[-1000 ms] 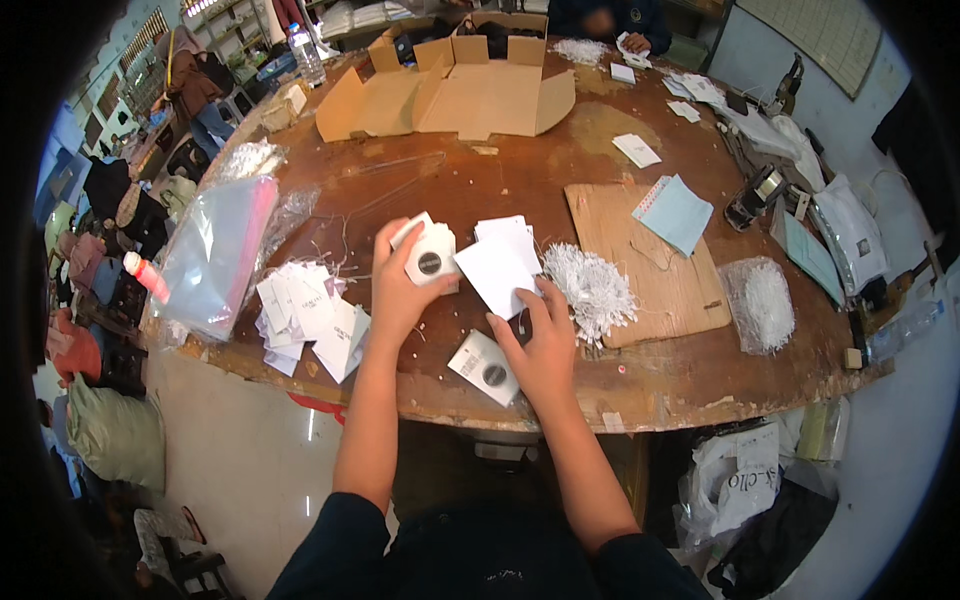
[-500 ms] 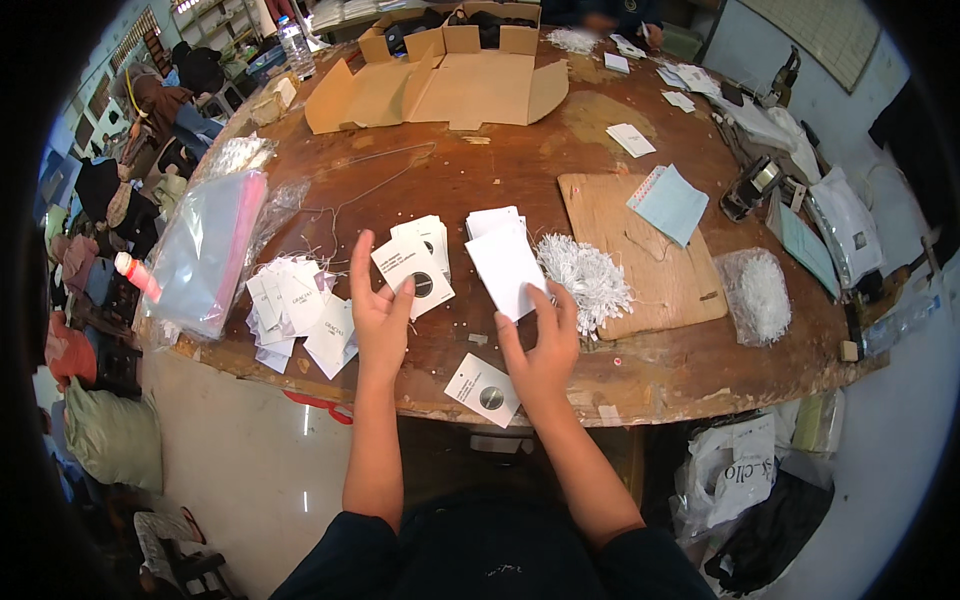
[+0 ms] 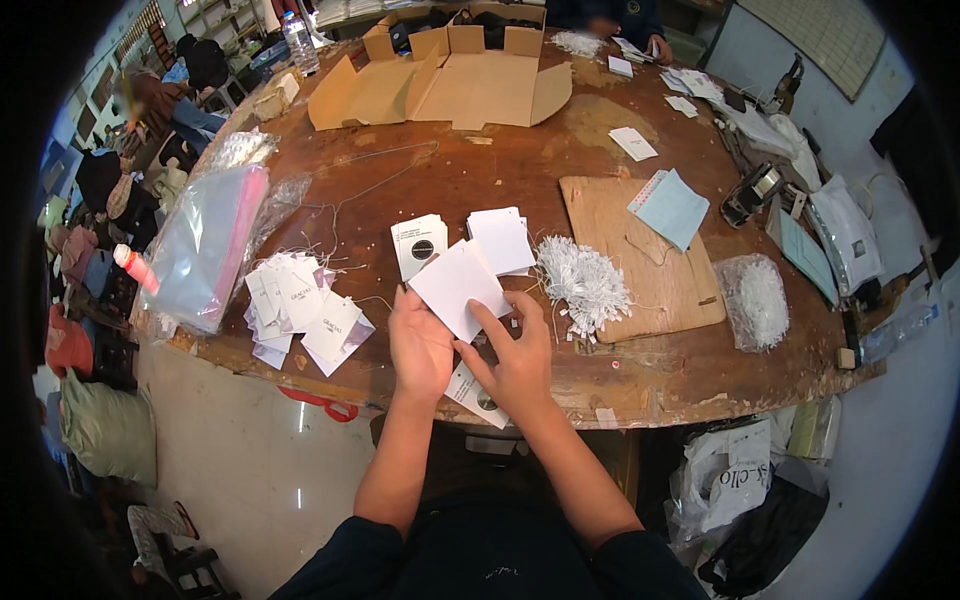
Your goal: The person assembles small white paper tags by inserting a white string through a pre-punched hole and stacking the finished tags. The person handles the tags and strings by hand, working at a wooden table in a workshop with other people visible in the background.
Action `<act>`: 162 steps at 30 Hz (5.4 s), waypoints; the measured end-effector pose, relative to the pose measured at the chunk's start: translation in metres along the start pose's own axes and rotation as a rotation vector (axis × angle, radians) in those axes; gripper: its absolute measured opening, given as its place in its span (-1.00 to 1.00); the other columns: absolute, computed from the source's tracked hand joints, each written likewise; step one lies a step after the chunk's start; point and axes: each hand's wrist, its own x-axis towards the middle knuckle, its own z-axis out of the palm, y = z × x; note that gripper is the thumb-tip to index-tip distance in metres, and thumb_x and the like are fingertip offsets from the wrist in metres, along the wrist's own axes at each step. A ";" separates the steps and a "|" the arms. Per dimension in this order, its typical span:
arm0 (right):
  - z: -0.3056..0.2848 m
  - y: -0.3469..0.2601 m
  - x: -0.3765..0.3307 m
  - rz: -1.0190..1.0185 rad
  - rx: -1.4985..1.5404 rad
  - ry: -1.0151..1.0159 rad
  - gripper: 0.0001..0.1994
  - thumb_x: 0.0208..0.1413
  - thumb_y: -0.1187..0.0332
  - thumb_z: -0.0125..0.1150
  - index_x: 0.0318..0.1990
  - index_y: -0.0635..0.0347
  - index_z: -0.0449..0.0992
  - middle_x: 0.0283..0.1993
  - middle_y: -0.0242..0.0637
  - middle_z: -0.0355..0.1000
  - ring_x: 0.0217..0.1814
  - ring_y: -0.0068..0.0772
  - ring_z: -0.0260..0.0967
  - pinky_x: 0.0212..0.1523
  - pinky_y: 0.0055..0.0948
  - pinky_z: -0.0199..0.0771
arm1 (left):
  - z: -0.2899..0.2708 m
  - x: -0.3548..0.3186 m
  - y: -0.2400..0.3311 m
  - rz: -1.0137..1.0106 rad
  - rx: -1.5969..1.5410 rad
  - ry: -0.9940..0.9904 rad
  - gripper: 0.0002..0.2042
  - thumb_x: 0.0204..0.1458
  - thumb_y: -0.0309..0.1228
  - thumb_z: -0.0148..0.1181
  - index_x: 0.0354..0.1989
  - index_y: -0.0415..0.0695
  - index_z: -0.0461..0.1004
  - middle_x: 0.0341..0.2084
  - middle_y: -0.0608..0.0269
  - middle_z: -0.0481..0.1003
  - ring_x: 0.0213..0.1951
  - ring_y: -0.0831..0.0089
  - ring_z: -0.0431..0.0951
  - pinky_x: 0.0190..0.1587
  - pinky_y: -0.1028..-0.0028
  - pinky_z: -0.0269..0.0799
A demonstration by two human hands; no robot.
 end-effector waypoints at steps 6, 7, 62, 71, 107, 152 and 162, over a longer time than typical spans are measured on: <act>0.000 0.006 0.004 0.273 0.519 0.031 -0.38 0.08 0.30 0.46 0.28 0.23 0.37 0.03 -0.07 0.41 -0.03 -0.30 0.42 -0.05 -0.34 0.48 | -0.005 0.006 -0.004 0.108 0.720 0.068 -0.63 0.28 -0.31 0.26 0.11 -0.35 0.53 -0.13 0.22 0.61 -0.16 0.60 0.55 -0.09 0.52 0.50; 0.001 0.007 0.005 0.414 0.713 0.042 -0.38 0.12 0.32 0.43 0.31 0.25 0.32 0.00 -0.12 0.43 -0.06 -0.38 0.43 -0.07 -0.39 0.49 | -0.005 0.005 -0.004 0.071 0.723 0.068 -0.63 0.28 -0.31 0.26 0.11 -0.35 0.54 -0.12 0.22 0.61 -0.15 0.60 0.55 -0.08 0.52 0.50; -0.101 0.155 0.036 0.355 -0.408 0.016 -0.83 0.20 0.45 0.21 -0.10 0.29 0.60 -0.26 0.12 0.57 -0.21 0.20 0.52 -0.16 -0.03 0.51 | -0.013 -0.014 -0.010 0.022 0.768 -0.002 -0.73 0.26 -0.47 0.23 0.07 -0.34 0.49 -0.10 0.18 0.61 -0.10 0.57 0.58 -0.02 0.49 0.49; -0.109 0.166 0.047 0.324 -0.265 0.051 -0.88 0.14 0.53 0.19 -0.20 0.30 0.59 -0.39 -0.04 0.54 -0.37 -0.12 0.52 -0.31 -0.22 0.49 | -0.017 -0.014 -0.009 0.025 0.783 0.017 -0.73 0.26 -0.46 0.23 0.06 -0.33 0.50 -0.11 0.20 0.61 -0.10 0.57 0.58 -0.03 0.49 0.49; -0.079 0.042 0.030 0.798 0.790 -0.143 -0.89 0.27 0.52 0.13 -0.14 0.31 0.57 -0.25 -0.32 0.52 -0.21 -0.51 0.47 -0.22 -0.50 0.49 | -0.007 -0.019 -0.003 -0.188 0.634 -0.306 -0.67 0.23 -0.48 0.23 0.14 -0.30 0.48 0.11 0.15 0.52 0.06 0.52 0.52 0.11 0.46 0.45; -0.006 -0.022 0.032 0.378 0.351 -0.066 -0.88 0.30 0.45 0.19 -0.22 0.35 0.53 -0.51 -0.43 0.38 -0.51 -0.70 0.19 -0.48 -0.59 0.25 | -0.029 -0.030 0.006 0.158 0.875 0.050 -0.73 0.22 -0.50 0.26 0.06 -0.34 0.50 -0.15 0.24 0.60 -0.15 0.61 0.54 -0.06 0.53 0.46; -0.003 -0.011 0.032 0.433 0.508 -0.106 -0.91 0.33 0.45 0.17 -0.19 0.28 0.53 -0.48 -0.46 0.40 -0.50 -0.73 0.24 -0.48 -0.61 0.26 | -0.027 -0.023 0.012 0.542 1.329 -0.183 -0.66 -0.03 -0.60 0.31 -0.02 -0.21 0.61 -0.14 0.18 0.63 -0.14 0.34 0.60 -0.03 0.34 0.50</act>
